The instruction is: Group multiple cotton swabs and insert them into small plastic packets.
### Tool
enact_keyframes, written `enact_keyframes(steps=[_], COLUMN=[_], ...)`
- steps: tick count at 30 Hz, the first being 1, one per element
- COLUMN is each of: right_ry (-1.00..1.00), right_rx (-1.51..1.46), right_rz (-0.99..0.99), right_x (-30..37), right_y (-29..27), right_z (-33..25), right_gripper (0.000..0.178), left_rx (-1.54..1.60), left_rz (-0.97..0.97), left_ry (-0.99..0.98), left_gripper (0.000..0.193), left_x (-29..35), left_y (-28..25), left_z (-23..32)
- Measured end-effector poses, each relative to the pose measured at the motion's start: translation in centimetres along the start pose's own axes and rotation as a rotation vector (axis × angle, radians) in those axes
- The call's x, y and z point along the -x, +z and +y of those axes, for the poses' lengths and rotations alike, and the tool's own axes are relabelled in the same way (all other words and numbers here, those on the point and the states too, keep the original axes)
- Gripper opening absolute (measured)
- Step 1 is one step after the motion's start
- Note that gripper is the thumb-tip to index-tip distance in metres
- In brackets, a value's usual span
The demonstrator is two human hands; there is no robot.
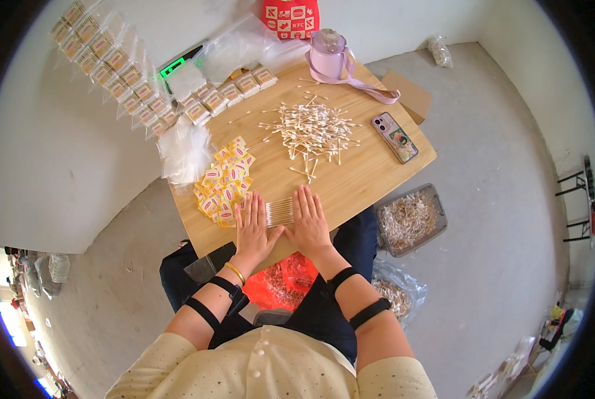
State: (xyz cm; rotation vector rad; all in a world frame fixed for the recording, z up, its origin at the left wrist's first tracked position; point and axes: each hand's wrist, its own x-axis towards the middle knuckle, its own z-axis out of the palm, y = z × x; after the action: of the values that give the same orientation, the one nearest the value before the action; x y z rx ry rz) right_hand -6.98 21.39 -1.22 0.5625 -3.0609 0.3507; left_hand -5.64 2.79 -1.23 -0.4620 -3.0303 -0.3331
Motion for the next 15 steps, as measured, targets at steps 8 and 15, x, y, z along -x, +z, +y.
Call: enact_keyframes(steps=[8,15], right_ry=[0.023,0.012], right_rx=[-0.127,-0.18], right_rz=[0.013,0.027], right_x=[2.2,3.0], right_y=[-1.3,-1.7], right_z=[0.8,0.8], right_gripper=[0.097,0.096], left_rx=[0.015,0.076], left_rz=[-0.109,-0.059], left_ry=[0.123,0.139], left_gripper=[0.085,0.085], left_x=[0.2,0.6], left_y=[-0.7,-1.3], left_z=[1.4,1.9])
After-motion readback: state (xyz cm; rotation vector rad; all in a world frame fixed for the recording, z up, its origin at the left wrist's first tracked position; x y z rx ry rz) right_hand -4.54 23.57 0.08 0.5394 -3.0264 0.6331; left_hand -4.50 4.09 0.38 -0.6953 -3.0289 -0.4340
